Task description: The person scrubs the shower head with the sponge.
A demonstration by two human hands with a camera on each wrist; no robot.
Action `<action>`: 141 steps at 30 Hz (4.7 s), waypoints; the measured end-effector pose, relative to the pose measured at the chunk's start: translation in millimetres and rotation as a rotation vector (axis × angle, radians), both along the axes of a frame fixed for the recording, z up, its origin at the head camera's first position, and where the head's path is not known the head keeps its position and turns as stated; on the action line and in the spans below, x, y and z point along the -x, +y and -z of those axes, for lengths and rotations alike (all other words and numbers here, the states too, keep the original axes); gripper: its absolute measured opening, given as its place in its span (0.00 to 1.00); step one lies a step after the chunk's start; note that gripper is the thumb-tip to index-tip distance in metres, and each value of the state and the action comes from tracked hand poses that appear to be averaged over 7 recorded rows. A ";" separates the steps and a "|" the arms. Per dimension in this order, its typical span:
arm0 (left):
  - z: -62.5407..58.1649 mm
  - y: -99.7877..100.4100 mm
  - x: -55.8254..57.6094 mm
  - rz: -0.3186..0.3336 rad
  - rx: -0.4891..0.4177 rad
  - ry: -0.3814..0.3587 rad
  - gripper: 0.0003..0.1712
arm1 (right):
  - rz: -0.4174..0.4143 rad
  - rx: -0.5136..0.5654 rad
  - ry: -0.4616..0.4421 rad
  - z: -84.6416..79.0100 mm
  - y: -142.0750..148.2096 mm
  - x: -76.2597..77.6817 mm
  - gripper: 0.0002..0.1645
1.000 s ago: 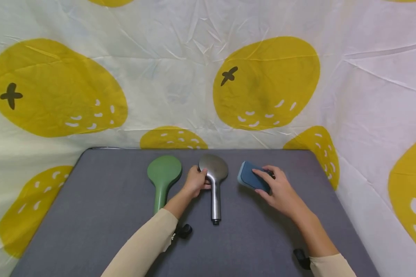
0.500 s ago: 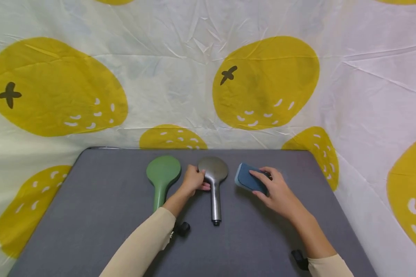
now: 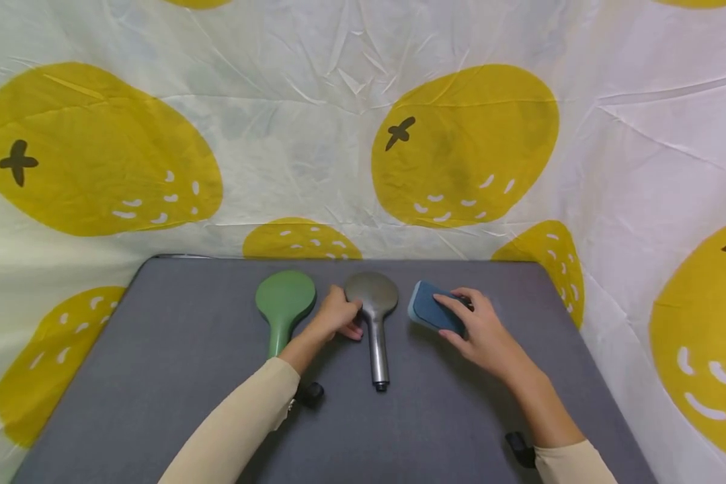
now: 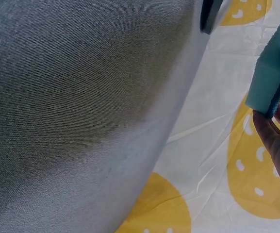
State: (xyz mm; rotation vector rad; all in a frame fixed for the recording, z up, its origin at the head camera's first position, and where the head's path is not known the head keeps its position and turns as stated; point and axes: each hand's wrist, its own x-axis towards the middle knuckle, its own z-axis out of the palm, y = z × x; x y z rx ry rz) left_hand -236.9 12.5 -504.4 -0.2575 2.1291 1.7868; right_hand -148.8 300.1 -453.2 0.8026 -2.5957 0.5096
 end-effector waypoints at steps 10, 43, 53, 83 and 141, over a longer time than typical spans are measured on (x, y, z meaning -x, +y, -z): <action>-25.7 -40.6 -6.7 0.188 0.082 0.085 0.38 | -0.025 -0.007 -0.016 -5.3 -9.5 0.9 0.44; -17.1 -203.9 -28.2 0.169 0.168 -0.021 0.27 | -0.071 0.044 -0.123 -7.7 -74.3 25.3 0.39; 1.0 -194.3 -31.4 0.128 0.045 -0.116 0.31 | -0.057 0.044 -0.185 -6.3 -82.0 25.5 0.38; 7.5 -184.9 -36.5 0.165 -0.237 -0.025 0.28 | -0.050 0.071 -0.205 -2.7 -81.2 24.0 0.38; -48.6 -72.6 -51.0 0.305 -0.279 0.541 0.36 | -0.119 -0.119 0.268 -94.0 -144.0 44.8 0.34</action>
